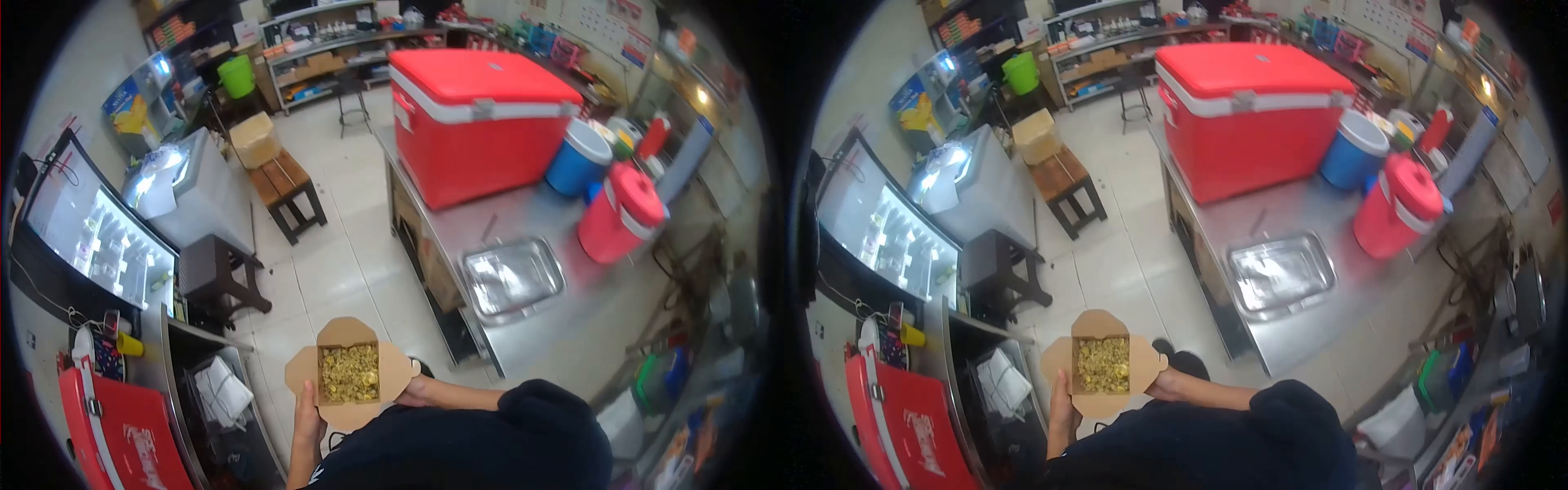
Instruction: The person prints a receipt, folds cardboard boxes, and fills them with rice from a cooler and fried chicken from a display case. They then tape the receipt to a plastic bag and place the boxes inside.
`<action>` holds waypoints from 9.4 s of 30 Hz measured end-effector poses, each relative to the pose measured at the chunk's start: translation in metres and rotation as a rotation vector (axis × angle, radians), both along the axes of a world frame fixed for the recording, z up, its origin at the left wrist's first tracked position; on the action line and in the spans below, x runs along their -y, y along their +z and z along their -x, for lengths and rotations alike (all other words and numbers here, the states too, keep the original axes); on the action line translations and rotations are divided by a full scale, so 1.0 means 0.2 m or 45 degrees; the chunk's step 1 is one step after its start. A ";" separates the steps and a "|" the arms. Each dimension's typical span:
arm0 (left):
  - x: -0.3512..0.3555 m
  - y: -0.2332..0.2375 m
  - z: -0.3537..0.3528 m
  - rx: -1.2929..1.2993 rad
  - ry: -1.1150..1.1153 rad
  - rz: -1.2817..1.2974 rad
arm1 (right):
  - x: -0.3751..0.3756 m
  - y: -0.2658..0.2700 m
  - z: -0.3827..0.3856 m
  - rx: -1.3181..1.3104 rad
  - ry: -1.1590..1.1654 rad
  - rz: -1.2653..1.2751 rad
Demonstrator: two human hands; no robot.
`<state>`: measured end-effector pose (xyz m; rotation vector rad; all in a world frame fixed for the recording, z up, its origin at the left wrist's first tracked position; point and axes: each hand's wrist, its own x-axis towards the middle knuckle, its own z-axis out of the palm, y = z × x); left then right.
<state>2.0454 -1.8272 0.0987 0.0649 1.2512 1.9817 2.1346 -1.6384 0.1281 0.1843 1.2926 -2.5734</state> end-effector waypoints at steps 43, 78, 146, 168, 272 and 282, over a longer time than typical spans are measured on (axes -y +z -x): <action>-4.26 0.23 4.63 -0.085 -0.517 -0.210 | -4.21 -0.41 3.72 0.724 -1.155 -1.551; -9.64 0.15 4.62 -0.048 -1.014 -0.085 | -8.71 -0.86 2.85 1.757 -1.460 -1.517; -15.44 0.01 3.12 -1.688 -2.077 -0.916 | -13.82 -0.15 2.85 1.284 -1.981 -2.108; -15.33 0.03 3.06 -1.679 -2.055 -0.720 | -13.79 -0.23 2.74 1.050 -2.162 -1.648; -15.26 -0.06 2.83 -1.089 -2.176 -0.068 | -13.80 -0.13 2.37 0.655 -1.591 -1.827; -15.20 -0.08 2.79 -1.309 -1.973 -0.156 | -13.80 -0.14 2.37 0.584 -1.654 -1.769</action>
